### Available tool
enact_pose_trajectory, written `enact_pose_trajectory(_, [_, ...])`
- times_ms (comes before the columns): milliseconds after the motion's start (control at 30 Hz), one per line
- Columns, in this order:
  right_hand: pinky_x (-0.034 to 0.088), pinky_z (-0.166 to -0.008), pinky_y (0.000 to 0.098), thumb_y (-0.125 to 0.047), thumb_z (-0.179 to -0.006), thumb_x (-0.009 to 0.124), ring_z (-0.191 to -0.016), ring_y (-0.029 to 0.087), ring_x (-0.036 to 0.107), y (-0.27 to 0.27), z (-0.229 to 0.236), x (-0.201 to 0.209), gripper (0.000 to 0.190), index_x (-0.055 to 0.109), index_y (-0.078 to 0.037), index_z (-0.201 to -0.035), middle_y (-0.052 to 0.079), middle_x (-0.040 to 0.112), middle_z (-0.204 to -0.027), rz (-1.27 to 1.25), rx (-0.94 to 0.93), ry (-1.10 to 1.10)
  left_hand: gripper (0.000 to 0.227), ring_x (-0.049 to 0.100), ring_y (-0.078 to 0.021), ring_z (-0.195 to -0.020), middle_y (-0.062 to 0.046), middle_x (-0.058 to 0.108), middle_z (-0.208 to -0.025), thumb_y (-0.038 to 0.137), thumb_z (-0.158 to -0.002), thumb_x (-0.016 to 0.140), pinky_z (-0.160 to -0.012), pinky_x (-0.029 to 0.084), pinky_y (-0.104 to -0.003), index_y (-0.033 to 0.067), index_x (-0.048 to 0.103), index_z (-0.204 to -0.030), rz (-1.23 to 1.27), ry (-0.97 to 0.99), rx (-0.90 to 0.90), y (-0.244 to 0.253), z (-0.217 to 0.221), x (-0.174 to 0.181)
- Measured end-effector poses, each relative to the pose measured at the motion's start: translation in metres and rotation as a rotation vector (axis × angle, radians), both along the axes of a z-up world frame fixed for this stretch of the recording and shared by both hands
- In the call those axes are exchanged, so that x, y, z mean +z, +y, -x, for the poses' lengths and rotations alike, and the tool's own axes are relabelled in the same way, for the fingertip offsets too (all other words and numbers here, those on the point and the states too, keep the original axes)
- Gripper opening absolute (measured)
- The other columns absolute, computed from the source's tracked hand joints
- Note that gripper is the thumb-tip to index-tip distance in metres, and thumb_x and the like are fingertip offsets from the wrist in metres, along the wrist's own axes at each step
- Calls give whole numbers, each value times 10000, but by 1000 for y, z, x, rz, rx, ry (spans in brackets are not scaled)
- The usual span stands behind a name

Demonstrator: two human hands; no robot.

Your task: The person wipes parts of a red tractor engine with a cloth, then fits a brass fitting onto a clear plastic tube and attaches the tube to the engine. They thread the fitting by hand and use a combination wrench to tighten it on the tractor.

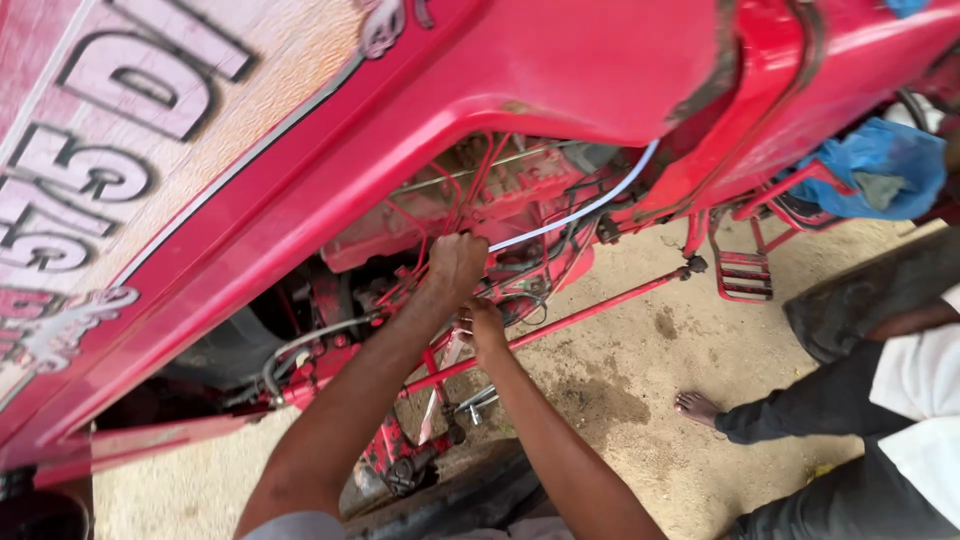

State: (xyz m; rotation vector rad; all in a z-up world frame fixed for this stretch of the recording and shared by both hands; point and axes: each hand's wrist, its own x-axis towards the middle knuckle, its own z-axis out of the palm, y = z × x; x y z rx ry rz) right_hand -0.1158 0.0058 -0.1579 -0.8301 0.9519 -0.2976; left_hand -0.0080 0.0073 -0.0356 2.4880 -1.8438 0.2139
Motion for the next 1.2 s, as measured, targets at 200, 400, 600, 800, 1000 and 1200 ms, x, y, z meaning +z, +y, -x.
enact_pose_trajectory(200, [457, -599, 283, -215, -1008, 566, -686, 102, 602, -45, 76, 41, 89, 614, -168, -1066, 4, 720, -901, 160, -94, -33, 89, 774, -266, -787, -99, 768, -837, 155, -872, 690, -648, 617, -403, 173, 771, -839, 37, -31, 37, 2, 10, -12])
enact_pose_trajectory(400, [510, -605, 270, -186, -1024, 541, -721, 90, 645, -122, 131, 97, 152, 601, -100, -1133, 16, 720, -931, 490, -41, -29, 177, 753, -352, -805, -155, 747, -898, 187, -891, 674, -651, 600, -495, 71, 715, -1017, 166, 57, 68, -8, 56, 69])
enact_pose_trajectory(600, [495, -595, 238, -175, -1050, 561, -730, 81, 642, -216, 166, 190, 157, 629, -40, -1091, 41, 709, -920, 817, 53, -359, 269, 712, -395, -939, -146, 763, -1008, 252, -920, 655, -788, 543, -527, 122, 708, -1149, 339, 556, 47, -80, 118, 139])
enact_pose_trajectory(800, [554, -737, 249, -128, -1081, 597, -838, 82, 644, -361, 203, 339, 82, 603, -53, -1114, 8, 673, -954, 1279, 34, -547, 275, 735, -331, -991, -148, 750, -1058, 200, -985, 612, -835, 560, -446, 93, 676, -1231, 824, 538, -7, -193, 162, 194])
enact_pose_trajectory(1000, [544, -756, 436, -182, -981, 683, -852, 301, 708, -465, 169, 441, 175, 672, -26, -1060, 147, 727, -994, 1931, 180, 19, 269, 722, -334, -1029, -159, 706, -1186, 165, -987, 601, -889, 542, -445, 51, 638, -1228, 1012, 568, 157, -260, 169, 237])
enact_pose_trajectory(1200, [534, -855, 532, -282, -899, 714, -992, 406, 695, -507, 103, 446, 340, 670, -52, -1146, 215, 728, -1018, 1901, 555, 258, 316, 694, -366, -1071, -177, 694, -1195, 103, -944, 615, -900, 551, -454, 54, 603, -1256, 989, 499, 240, -286, 128, 184])
